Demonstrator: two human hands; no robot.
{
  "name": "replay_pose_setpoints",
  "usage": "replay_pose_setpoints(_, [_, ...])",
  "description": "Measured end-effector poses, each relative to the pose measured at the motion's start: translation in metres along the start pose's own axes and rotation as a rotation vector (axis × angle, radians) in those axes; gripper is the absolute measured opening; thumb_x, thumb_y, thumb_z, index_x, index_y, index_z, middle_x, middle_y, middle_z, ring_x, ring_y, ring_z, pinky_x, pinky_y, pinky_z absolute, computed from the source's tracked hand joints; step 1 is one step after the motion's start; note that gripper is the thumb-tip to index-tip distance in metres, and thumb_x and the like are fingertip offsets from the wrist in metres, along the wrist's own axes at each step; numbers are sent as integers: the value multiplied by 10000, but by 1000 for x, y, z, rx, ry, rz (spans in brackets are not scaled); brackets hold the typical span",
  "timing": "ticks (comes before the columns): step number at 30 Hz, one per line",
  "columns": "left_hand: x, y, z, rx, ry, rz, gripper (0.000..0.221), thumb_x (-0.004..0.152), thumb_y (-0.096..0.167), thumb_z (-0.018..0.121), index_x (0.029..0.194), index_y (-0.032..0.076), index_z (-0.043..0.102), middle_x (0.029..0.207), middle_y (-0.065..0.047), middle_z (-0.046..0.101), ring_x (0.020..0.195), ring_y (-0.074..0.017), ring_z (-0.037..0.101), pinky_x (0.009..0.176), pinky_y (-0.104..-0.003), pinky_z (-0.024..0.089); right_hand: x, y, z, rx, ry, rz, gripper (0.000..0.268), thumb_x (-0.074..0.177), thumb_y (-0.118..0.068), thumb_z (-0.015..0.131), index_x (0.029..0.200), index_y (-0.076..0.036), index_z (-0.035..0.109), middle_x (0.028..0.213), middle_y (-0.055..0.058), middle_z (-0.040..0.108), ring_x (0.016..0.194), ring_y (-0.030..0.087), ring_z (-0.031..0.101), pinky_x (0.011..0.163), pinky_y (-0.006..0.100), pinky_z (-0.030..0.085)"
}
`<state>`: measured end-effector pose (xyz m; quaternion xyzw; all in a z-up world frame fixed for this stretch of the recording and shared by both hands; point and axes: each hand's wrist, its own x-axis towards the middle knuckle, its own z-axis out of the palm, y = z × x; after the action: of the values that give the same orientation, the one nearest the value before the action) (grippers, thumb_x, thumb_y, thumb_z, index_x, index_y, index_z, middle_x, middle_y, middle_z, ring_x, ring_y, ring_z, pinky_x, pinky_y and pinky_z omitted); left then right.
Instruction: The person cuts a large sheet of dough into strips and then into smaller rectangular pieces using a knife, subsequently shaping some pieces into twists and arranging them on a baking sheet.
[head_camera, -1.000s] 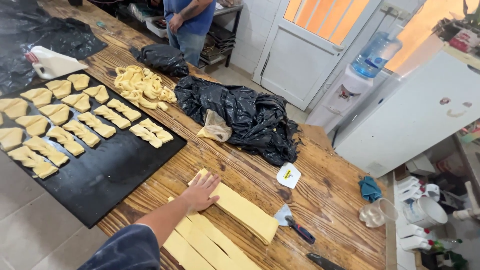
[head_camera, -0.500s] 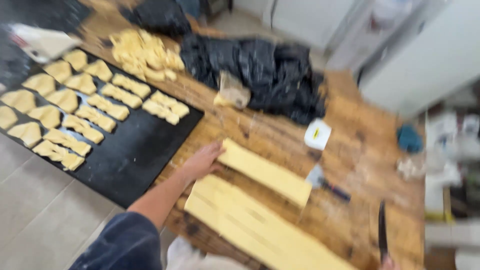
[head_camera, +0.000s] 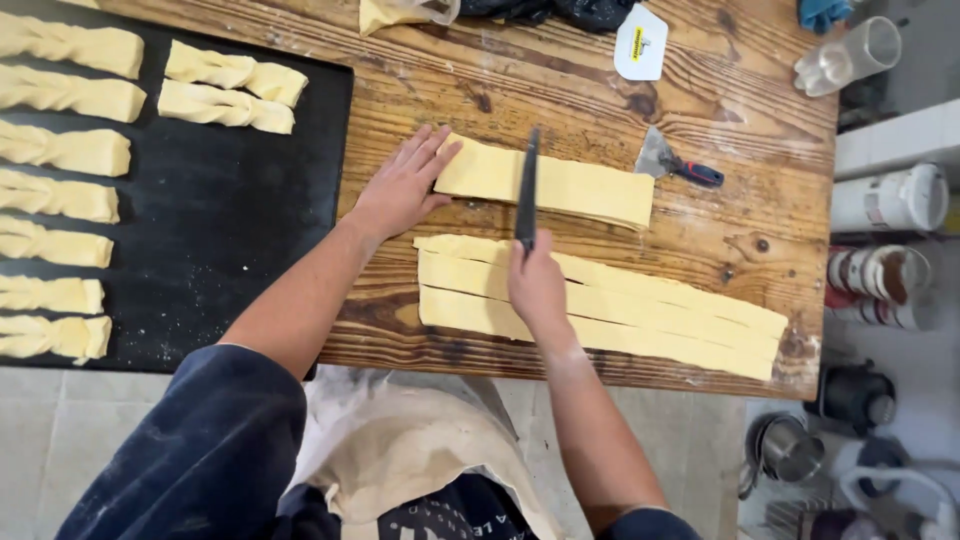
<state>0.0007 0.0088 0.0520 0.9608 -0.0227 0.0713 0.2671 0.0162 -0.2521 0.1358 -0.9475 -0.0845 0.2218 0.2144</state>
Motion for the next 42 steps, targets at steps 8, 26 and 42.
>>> replay_pose_setpoints(8, [37, -7, 0, 20, -267, -55, 1177, 676, 802, 733, 1598, 245, 259, 1634, 20, 279, 1569, -188, 175, 1315, -497, 118, 14, -39, 26, -248, 93, 10, 278, 1076, -415, 331, 1172, -161, 394, 849, 190, 707, 848, 441, 750, 708, 539, 591])
replay_pose_setpoints(26, [51, 18, 4, 42, -254, 38, 1017, 969, 729, 434, 1570, -65, 228, 1645, -244, 233, 1550, -406, 112, 1268, -521, 45, 53, -52, 37, -182, -126, 48, 298, 1067, -305, 286, 1235, -71, 360, 895, 302, 718, 789, 536, 674, 665, 654, 465])
replay_pose_setpoints(42, [45, 21, 0, 201, -220, -12, 1059, 879, 659, 648, 1550, -62, 258, 1505, -266, 372, 1411, -443, 326, 1174, -592, 204, -57, -79, -47, -284, -419, 230, 296, 1081, -317, 316, 1193, -55, 394, 920, 237, 693, 770, 422, 652, 657, 533, 458])
